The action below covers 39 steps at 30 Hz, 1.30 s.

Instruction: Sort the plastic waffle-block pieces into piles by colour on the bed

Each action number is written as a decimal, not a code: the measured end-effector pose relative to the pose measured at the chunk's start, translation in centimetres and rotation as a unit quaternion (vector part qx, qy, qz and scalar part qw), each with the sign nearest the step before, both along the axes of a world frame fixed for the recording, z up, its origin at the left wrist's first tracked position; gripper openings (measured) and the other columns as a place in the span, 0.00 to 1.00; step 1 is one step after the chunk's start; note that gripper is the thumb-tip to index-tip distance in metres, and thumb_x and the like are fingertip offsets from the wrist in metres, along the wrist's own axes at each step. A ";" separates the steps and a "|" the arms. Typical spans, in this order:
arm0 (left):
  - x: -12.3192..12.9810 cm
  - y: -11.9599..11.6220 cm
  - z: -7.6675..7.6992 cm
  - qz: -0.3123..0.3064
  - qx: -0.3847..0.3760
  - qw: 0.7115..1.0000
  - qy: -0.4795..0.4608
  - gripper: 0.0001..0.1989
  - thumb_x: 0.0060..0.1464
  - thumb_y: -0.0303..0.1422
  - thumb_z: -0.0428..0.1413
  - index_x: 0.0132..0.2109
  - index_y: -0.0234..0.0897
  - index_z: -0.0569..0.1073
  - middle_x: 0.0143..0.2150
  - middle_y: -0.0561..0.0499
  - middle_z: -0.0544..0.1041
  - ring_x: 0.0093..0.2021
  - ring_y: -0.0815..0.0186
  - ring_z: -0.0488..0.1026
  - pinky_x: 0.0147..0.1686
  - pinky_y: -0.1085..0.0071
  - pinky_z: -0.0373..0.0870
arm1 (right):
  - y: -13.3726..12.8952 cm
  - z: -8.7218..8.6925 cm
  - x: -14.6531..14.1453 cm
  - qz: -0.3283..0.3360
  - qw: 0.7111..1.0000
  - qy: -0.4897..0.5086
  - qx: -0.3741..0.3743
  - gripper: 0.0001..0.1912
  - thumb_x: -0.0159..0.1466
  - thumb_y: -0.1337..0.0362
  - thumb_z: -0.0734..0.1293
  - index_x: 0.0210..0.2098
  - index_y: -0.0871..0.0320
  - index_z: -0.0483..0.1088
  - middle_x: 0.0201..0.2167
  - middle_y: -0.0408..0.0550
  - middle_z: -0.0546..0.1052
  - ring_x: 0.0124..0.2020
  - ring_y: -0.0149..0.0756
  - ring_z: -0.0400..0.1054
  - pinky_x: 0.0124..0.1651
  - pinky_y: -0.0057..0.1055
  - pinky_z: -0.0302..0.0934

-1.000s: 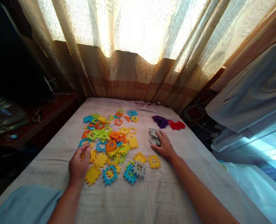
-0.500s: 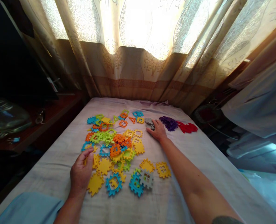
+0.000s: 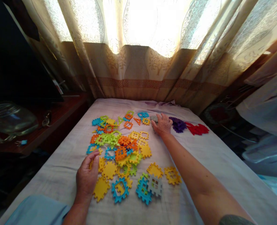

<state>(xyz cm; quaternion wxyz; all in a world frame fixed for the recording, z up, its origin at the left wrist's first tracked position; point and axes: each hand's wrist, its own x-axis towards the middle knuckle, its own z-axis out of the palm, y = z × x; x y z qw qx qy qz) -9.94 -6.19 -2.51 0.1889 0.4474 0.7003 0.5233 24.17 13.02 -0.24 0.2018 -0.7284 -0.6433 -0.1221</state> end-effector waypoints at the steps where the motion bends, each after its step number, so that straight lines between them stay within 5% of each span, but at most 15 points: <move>1: 0.0 0.0 -0.1 -0.001 0.002 1.000 -0.001 0.22 0.50 0.51 0.53 0.42 0.41 0.77 0.47 0.47 0.81 0.52 0.56 0.76 0.57 0.59 0.69 | 0.4 0.5 -0.7 0.023 1.000 -0.013 -0.005 0.27 0.68 0.51 0.57 0.61 0.58 0.66 0.65 0.60 0.62 0.64 0.53 0.52 0.60 0.48 0.47; 5: 0.0 -0.1 0.0 0.006 0.004 1.000 -0.001 0.22 0.50 0.51 0.53 0.43 0.40 0.77 0.48 0.46 0.81 0.52 0.56 0.76 0.57 0.58 0.69 | 3.2 2.2 -4.0 0.095 0.990 -0.062 -0.087 0.27 0.70 0.51 0.54 0.61 0.54 0.66 0.65 0.57 0.64 0.65 0.50 0.52 0.63 0.47 0.43; 12: 0.2 -0.4 0.3 0.025 0.009 1.000 -0.016 0.21 0.52 0.50 0.52 0.44 0.40 0.77 0.49 0.46 0.80 0.53 0.56 0.75 0.57 0.58 0.70 | 6.5 2.2 -7.8 0.055 0.960 -0.042 -0.271 0.34 0.69 0.42 0.49 0.64 0.55 0.63 0.62 0.63 0.67 0.61 0.54 0.60 0.61 0.51 0.50; 21: 0.3 -0.2 0.4 0.029 0.021 0.999 -0.030 0.20 0.52 0.49 0.52 0.43 0.40 0.77 0.50 0.45 0.80 0.54 0.56 0.75 0.58 0.58 0.68 | 0.0 1.9 -10.3 0.139 0.959 -0.018 -0.247 0.31 0.68 0.43 0.53 0.62 0.50 0.64 0.61 0.58 0.68 0.60 0.51 0.61 0.56 0.43 0.58; 25: 0.3 -0.3 0.2 0.041 0.029 0.998 -0.037 0.19 0.53 0.48 0.52 0.44 0.40 0.76 0.51 0.45 0.79 0.54 0.57 0.75 0.58 0.58 0.68 | -2.3 3.9 -9.5 0.193 0.944 -0.021 -0.267 0.27 0.67 0.43 0.55 0.53 0.47 0.73 0.50 0.53 0.77 0.52 0.47 0.70 0.50 0.37 0.62; 28: 0.4 -0.3 0.3 0.045 0.044 0.997 -0.044 0.18 0.54 0.46 0.52 0.44 0.39 0.76 0.52 0.45 0.79 0.53 0.58 0.75 0.56 0.60 0.69 | -1.5 6.1 -10.1 0.168 0.952 -0.036 -0.254 0.27 0.68 0.44 0.55 0.45 0.51 0.78 0.42 0.54 0.81 0.47 0.48 0.73 0.46 0.37 0.63; 31: 0.6 -0.3 0.4 0.047 0.066 0.995 -0.052 0.16 0.55 0.44 0.52 0.43 0.39 0.75 0.52 0.45 0.78 0.54 0.59 0.74 0.56 0.62 0.70 | 1.0 7.4 -13.8 0.184 0.959 -0.019 -0.216 0.25 0.69 0.49 0.55 0.46 0.54 0.78 0.45 0.56 0.80 0.48 0.48 0.73 0.47 0.37 0.64; 34: 0.5 -0.3 0.3 0.049 0.078 0.994 -0.061 0.16 0.57 0.43 0.52 0.46 0.38 0.74 0.54 0.44 0.77 0.56 0.60 0.73 0.57 0.63 0.69 | 3.3 7.1 -19.9 0.299 0.934 0.026 -0.192 0.26 0.67 0.47 0.59 0.60 0.50 0.68 0.58 0.53 0.73 0.57 0.45 0.67 0.57 0.38 0.60; 36: 0.4 -0.3 0.1 0.049 0.077 0.994 -0.064 0.17 0.59 0.42 0.51 0.49 0.38 0.73 0.57 0.44 0.75 0.58 0.60 0.72 0.59 0.64 0.67 | 4.2 6.3 -23.9 0.312 0.924 0.045 -0.218 0.34 0.65 0.42 0.60 0.66 0.47 0.59 0.67 0.53 0.61 0.64 0.50 0.58 0.62 0.47 0.56; 39: 0.1 -0.4 -0.2 0.057 0.073 0.994 -0.066 0.18 0.61 0.42 0.49 0.53 0.38 0.71 0.59 0.42 0.72 0.60 0.60 0.69 0.61 0.63 0.65 | 4.4 5.0 -27.8 0.309 0.905 0.043 -0.290 0.38 0.61 0.37 0.61 0.66 0.45 0.58 0.67 0.55 0.60 0.64 0.57 0.57 0.61 0.56 0.55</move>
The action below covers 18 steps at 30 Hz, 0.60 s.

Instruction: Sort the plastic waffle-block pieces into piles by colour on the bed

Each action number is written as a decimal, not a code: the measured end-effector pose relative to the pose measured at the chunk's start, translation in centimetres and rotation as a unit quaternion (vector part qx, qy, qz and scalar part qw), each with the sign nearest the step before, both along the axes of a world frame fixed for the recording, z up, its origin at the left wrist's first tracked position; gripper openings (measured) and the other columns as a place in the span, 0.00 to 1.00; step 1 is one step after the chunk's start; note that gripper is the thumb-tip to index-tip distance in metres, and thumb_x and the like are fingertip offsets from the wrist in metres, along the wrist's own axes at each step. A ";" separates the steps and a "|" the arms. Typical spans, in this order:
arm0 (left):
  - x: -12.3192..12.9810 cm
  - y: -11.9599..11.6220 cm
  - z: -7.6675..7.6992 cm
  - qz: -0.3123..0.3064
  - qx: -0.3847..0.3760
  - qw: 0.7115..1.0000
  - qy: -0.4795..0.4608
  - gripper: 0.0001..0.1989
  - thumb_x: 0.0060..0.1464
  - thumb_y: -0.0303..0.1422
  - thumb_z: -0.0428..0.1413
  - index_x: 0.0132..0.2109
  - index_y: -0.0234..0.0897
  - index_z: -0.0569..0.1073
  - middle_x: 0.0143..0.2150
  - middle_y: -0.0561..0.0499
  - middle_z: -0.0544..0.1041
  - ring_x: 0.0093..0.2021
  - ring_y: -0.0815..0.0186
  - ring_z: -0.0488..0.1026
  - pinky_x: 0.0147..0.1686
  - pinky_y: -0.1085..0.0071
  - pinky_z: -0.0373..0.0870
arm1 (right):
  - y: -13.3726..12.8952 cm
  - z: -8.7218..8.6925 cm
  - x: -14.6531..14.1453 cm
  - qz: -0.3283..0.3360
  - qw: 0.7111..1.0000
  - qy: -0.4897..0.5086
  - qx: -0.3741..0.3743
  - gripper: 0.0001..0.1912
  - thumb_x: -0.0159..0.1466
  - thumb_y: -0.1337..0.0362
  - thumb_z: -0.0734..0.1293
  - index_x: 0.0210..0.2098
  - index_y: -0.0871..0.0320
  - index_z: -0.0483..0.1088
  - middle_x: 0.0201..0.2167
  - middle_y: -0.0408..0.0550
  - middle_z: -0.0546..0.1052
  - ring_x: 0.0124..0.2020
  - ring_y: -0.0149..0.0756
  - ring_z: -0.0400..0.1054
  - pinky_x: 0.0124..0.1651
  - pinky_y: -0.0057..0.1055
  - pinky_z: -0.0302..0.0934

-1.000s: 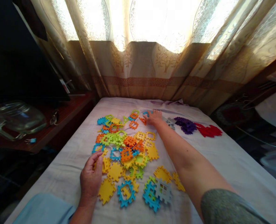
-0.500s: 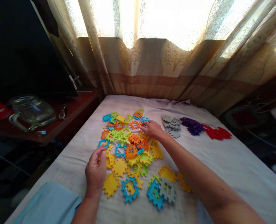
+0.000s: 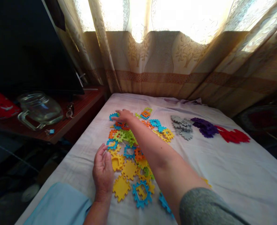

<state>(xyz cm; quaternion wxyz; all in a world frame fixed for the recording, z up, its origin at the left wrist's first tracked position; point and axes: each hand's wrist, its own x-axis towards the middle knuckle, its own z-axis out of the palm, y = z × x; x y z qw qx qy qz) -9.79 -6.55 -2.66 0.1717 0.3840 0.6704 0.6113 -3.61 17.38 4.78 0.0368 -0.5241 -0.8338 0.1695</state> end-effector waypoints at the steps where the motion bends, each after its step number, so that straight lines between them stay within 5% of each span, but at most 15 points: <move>1: 0.0 0.0 0.0 0.004 0.000 1.000 0.000 0.19 0.61 0.42 0.49 0.54 0.38 0.70 0.60 0.42 0.72 0.61 0.60 0.69 0.61 0.63 0.65 | -0.2 -0.3 -0.6 0.006 1.000 -0.013 -0.007 0.38 0.59 0.38 0.63 0.65 0.44 0.60 0.65 0.55 0.63 0.63 0.57 0.59 0.60 0.56 0.56; 5: 0.0 0.0 -0.1 0.008 0.009 1.000 0.009 0.22 0.62 0.43 0.49 0.58 0.37 0.68 0.63 0.40 0.69 0.63 0.59 0.66 0.62 0.63 0.64 | -2.2 0.0 0.2 0.043 0.998 -0.048 0.002 0.32 0.58 0.45 0.67 0.61 0.42 0.66 0.60 0.51 0.70 0.59 0.54 0.65 0.56 0.49 0.62; 10: 0.0 0.1 0.0 0.031 0.022 0.997 0.064 0.24 0.61 0.45 0.49 0.59 0.36 0.67 0.66 0.37 0.63 0.67 0.55 0.59 0.67 0.58 0.54 | -5.9 1.7 5.2 0.139 0.986 -0.041 -0.088 0.20 0.62 0.47 0.65 0.49 0.46 0.77 0.46 0.44 0.80 0.49 0.45 0.73 0.50 0.35 0.65; 14: 0.1 0.0 0.2 0.034 0.015 0.995 0.091 0.23 0.61 0.44 0.49 0.58 0.36 0.69 0.66 0.37 0.63 0.67 0.56 0.60 0.67 0.58 0.54 | -6.0 3.0 9.2 0.214 0.966 0.033 -0.142 0.20 0.63 0.48 0.65 0.48 0.48 0.78 0.47 0.40 0.80 0.48 0.38 0.73 0.50 0.28 0.63; 18: 0.1 0.0 0.1 0.025 0.013 0.996 0.085 0.23 0.62 0.44 0.49 0.58 0.37 0.69 0.66 0.38 0.64 0.67 0.56 0.60 0.67 0.57 0.55 | -1.7 2.5 11.1 -0.037 0.999 0.012 -0.006 0.21 0.68 0.53 0.59 0.52 0.54 0.76 0.49 0.47 0.79 0.49 0.40 0.72 0.50 0.30 0.63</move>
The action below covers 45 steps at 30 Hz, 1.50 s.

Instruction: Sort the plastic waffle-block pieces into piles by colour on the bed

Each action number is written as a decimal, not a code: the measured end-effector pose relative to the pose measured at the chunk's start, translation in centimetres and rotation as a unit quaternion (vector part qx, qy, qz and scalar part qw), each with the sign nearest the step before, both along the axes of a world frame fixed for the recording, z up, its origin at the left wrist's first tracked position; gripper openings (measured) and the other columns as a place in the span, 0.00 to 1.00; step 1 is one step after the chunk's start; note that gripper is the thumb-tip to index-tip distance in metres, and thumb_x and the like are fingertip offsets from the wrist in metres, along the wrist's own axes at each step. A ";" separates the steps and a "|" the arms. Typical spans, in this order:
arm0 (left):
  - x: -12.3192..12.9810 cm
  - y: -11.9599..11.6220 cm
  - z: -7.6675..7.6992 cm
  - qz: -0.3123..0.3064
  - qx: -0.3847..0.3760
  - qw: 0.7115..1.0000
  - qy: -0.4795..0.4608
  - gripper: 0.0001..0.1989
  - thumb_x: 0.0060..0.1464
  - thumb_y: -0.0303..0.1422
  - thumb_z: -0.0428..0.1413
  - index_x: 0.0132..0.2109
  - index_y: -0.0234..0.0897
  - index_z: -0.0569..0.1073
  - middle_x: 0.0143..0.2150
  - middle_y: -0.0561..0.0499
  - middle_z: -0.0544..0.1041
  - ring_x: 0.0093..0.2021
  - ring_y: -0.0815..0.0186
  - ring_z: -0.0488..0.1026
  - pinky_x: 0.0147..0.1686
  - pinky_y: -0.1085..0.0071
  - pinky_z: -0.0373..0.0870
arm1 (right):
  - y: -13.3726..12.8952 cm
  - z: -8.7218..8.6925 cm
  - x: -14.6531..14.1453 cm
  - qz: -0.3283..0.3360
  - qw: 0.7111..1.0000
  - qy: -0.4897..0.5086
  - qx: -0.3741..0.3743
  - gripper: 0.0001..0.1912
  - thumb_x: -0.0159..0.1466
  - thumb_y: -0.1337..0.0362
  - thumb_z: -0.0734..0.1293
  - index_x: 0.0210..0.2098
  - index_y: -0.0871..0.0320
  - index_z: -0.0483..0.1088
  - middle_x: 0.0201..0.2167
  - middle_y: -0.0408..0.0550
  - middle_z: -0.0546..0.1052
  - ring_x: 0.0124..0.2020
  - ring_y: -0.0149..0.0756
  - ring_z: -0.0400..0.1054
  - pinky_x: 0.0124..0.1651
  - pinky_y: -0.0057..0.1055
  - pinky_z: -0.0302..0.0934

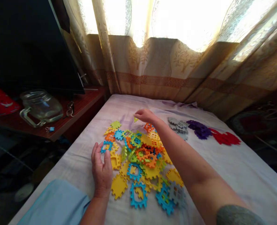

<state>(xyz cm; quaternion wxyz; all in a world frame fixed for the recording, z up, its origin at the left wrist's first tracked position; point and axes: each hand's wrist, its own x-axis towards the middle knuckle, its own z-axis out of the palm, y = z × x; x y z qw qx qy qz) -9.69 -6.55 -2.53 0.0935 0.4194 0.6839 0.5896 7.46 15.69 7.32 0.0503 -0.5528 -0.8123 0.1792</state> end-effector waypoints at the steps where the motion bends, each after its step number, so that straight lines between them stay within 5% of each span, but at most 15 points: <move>1: 0.0 0.0 -0.1 -0.002 -0.001 1.000 -0.004 0.22 0.62 0.44 0.49 0.58 0.38 0.68 0.66 0.39 0.63 0.67 0.56 0.60 0.67 0.57 0.55 | 1.3 -0.5 0.2 -0.064 0.997 -0.016 0.030 0.22 0.68 0.55 0.59 0.55 0.56 0.73 0.52 0.51 0.77 0.52 0.43 0.71 0.51 0.33 0.63; 4: 0.0 0.0 -0.3 -0.005 -0.003 1.000 -0.019 0.22 0.62 0.44 0.49 0.58 0.39 0.68 0.67 0.40 0.63 0.67 0.56 0.59 0.67 0.58 0.55 | 4.2 -2.6 0.4 -0.158 0.985 -0.051 0.045 0.30 0.67 0.50 0.58 0.65 0.56 0.63 0.63 0.62 0.66 0.62 0.53 0.62 0.58 0.47 0.59; 7: 0.0 0.0 -0.4 -0.007 -0.008 1.000 -0.023 0.22 0.62 0.43 0.49 0.58 0.39 0.68 0.67 0.41 0.63 0.68 0.57 0.59 0.67 0.58 0.55 | 5.1 -4.5 -0.1 -0.177 0.981 -0.073 0.014 0.32 0.65 0.41 0.57 0.63 0.49 0.64 0.63 0.59 0.66 0.62 0.54 0.61 0.60 0.52 0.57; 15: -0.2 0.1 -0.5 -0.013 -0.006 1.000 -0.007 0.21 0.61 0.44 0.50 0.57 0.38 0.68 0.66 0.40 0.64 0.67 0.57 0.60 0.67 0.59 0.55 | -0.6 -4.3 -1.6 0.058 0.997 -0.044 -0.011 0.22 0.64 0.49 0.63 0.55 0.45 0.73 0.58 0.49 0.71 0.59 0.46 0.65 0.61 0.39 0.57; 20: -0.2 0.3 -0.4 -0.023 0.002 1.000 0.000 0.21 0.60 0.42 0.50 0.56 0.37 0.68 0.65 0.39 0.65 0.66 0.57 0.61 0.66 0.59 0.55 | -7.4 -1.6 2.6 0.184 0.980 0.059 -0.038 0.23 0.67 0.55 0.62 0.59 0.51 0.70 0.58 0.48 0.74 0.59 0.41 0.66 0.62 0.34 0.57; 25: -0.4 0.7 -0.1 -0.034 0.017 0.999 0.038 0.20 0.59 0.43 0.50 0.53 0.38 0.71 0.61 0.41 0.69 0.63 0.58 0.65 0.65 0.59 0.58 | -15.5 -1.3 11.9 0.027 0.991 0.118 0.055 0.27 0.66 0.52 0.61 0.63 0.49 0.65 0.63 0.48 0.68 0.64 0.44 0.61 0.65 0.44 0.54; 30: -0.5 0.9 -0.1 -0.060 0.017 0.996 0.060 0.20 0.56 0.45 0.51 0.50 0.39 0.72 0.59 0.41 0.71 0.62 0.57 0.67 0.64 0.59 0.60 | -22.9 -6.7 19.0 -0.260 0.960 0.001 0.109 0.30 0.65 0.50 0.59 0.64 0.52 0.64 0.63 0.56 0.67 0.65 0.49 0.58 0.65 0.48 0.53; 34: -0.1 1.0 -0.2 -0.081 0.012 0.996 0.048 0.23 0.54 0.48 0.51 0.50 0.38 0.72 0.60 0.40 0.69 0.62 0.55 0.67 0.61 0.58 0.65 | -25.4 -9.1 16.2 -0.279 0.957 -0.040 0.066 0.31 0.66 0.49 0.57 0.65 0.54 0.61 0.67 0.58 0.61 0.69 0.53 0.51 0.67 0.55 0.45; 40: 0.3 -0.3 0.1 -0.144 -0.060 0.983 0.094 0.31 0.51 0.50 0.54 0.57 0.36 0.70 0.66 0.35 0.59 0.68 0.48 0.57 0.66 0.51 0.54 | -23.6 -7.4 7.9 -0.174 0.977 0.104 0.069 0.29 0.67 0.54 0.56 0.65 0.56 0.62 0.67 0.56 0.62 0.68 0.45 0.52 0.69 0.45 0.47; 42: 0.7 -2.4 0.2 -0.166 -0.089 0.971 0.148 0.37 0.49 0.53 0.56 0.61 0.36 0.67 0.70 0.34 0.53 0.70 0.44 0.52 0.66 0.46 0.51 | -22.9 -7.6 7.6 -0.187 0.958 0.204 0.074 0.27 0.68 0.56 0.54 0.63 0.58 0.63 0.65 0.55 0.64 0.67 0.41 0.55 0.68 0.41 0.49; 45: 2.7 -6.7 -0.1 -0.212 -0.102 0.929 0.284 0.42 0.47 0.53 0.59 0.66 0.41 0.62 0.73 0.35 0.48 0.72 0.42 0.46 0.66 0.39 0.41 | -22.5 -8.7 9.4 -0.241 0.891 0.379 0.067 0.26 0.67 0.55 0.52 0.58 0.59 0.68 0.61 0.57 0.69 0.64 0.40 0.61 0.66 0.41 0.55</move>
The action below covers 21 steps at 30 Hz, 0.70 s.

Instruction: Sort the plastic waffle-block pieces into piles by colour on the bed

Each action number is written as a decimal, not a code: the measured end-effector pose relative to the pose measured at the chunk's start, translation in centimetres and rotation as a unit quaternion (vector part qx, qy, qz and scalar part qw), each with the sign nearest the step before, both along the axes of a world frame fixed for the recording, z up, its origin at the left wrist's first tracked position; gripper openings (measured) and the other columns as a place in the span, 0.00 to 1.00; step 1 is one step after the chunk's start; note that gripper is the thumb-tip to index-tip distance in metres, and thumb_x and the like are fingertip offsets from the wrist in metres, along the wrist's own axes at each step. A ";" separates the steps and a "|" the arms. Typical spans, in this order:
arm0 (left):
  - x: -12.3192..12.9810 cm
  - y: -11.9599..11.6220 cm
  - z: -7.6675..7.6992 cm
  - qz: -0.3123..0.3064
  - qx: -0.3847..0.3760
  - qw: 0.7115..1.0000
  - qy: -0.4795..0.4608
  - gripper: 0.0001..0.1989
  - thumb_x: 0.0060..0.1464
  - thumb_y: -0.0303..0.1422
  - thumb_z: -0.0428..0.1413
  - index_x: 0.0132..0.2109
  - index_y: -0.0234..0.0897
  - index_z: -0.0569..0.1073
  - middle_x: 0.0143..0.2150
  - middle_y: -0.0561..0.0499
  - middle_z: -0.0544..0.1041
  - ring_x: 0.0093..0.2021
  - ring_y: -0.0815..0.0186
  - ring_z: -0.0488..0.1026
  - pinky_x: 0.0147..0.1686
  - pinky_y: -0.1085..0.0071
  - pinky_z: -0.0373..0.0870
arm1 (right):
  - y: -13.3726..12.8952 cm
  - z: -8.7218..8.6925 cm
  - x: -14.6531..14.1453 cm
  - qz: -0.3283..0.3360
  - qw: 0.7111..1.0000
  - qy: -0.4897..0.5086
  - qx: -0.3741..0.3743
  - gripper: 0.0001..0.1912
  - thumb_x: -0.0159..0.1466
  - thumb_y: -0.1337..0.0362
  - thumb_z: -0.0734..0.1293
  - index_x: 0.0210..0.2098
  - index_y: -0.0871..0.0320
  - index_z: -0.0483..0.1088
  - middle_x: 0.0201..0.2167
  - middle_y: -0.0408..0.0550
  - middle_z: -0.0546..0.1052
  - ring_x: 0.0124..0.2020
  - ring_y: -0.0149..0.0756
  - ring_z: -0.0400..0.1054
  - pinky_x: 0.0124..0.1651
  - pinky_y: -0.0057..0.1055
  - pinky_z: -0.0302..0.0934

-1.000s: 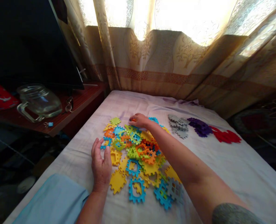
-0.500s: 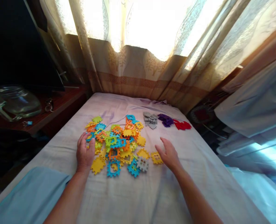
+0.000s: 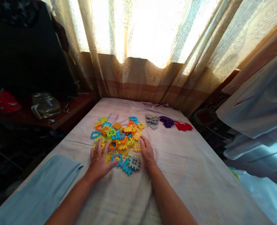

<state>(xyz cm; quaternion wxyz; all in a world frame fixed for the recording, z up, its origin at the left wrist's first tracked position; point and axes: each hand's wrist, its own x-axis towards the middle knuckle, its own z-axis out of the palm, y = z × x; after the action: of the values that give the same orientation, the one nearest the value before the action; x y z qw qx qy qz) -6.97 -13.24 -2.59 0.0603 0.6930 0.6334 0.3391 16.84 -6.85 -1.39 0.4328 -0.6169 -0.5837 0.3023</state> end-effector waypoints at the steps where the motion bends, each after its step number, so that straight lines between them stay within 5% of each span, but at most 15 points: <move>1: 1.0 -1.3 -0.1 -0.037 0.004 0.998 0.043 0.44 0.47 0.52 0.60 0.67 0.44 0.60 0.73 0.37 0.47 0.72 0.42 0.44 0.66 0.38 0.38 | -0.1 -0.4 0.8 -0.016 0.998 0.067 -0.006 0.26 0.66 0.54 0.53 0.55 0.59 0.69 0.59 0.57 0.71 0.61 0.42 0.64 0.63 0.42 0.59; 5: 5.5 -3.1 -0.5 -0.115 0.009 0.982 0.147 0.48 0.44 0.50 0.64 0.70 0.50 0.55 0.74 0.40 0.46 0.72 0.43 0.45 0.66 0.39 0.33 | -0.7 -1.0 3.5 -0.044 0.947 0.313 -0.047 0.23 0.59 0.45 0.64 0.41 0.57 0.74 0.47 0.57 0.78 0.45 0.43 0.75 0.47 0.41 0.71; 9: 7.3 -0.4 -0.1 -0.052 0.019 0.982 0.180 0.33 0.54 0.43 0.58 0.66 0.49 0.63 0.73 0.42 0.52 0.72 0.45 0.48 0.67 0.39 0.31 | -1.2 -0.6 4.7 -0.015 0.924 0.378 -0.064 0.23 0.49 0.47 0.73 0.36 0.57 0.76 0.40 0.52 0.80 0.38 0.40 0.75 0.39 0.36 0.71; 14: 5.1 0.8 0.3 -0.049 0.087 0.984 0.148 0.26 0.58 0.42 0.54 0.63 0.43 0.66 0.69 0.40 0.61 0.70 0.49 0.54 0.67 0.42 0.39 | -1.0 -0.7 5.1 0.029 0.994 0.101 0.030 0.14 0.55 0.57 0.67 0.38 0.55 0.77 0.40 0.50 0.80 0.41 0.41 0.73 0.48 0.41 0.68; 21: 1.0 1.6 0.8 0.032 0.198 0.980 0.013 0.15 0.62 0.37 0.49 0.53 0.43 0.73 0.57 0.44 0.75 0.61 0.57 0.68 0.66 0.51 0.53 | -1.1 -0.3 4.4 0.132 0.966 -0.192 0.110 0.21 0.56 0.71 0.66 0.48 0.54 0.74 0.55 0.50 0.75 0.57 0.43 0.65 0.61 0.45 0.57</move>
<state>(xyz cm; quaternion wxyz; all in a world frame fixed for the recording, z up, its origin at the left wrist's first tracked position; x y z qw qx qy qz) -5.99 -11.62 -1.80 -0.0969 0.6750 0.5760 0.4508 21.22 -7.94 -1.73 0.3342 -0.5298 -0.7615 0.1663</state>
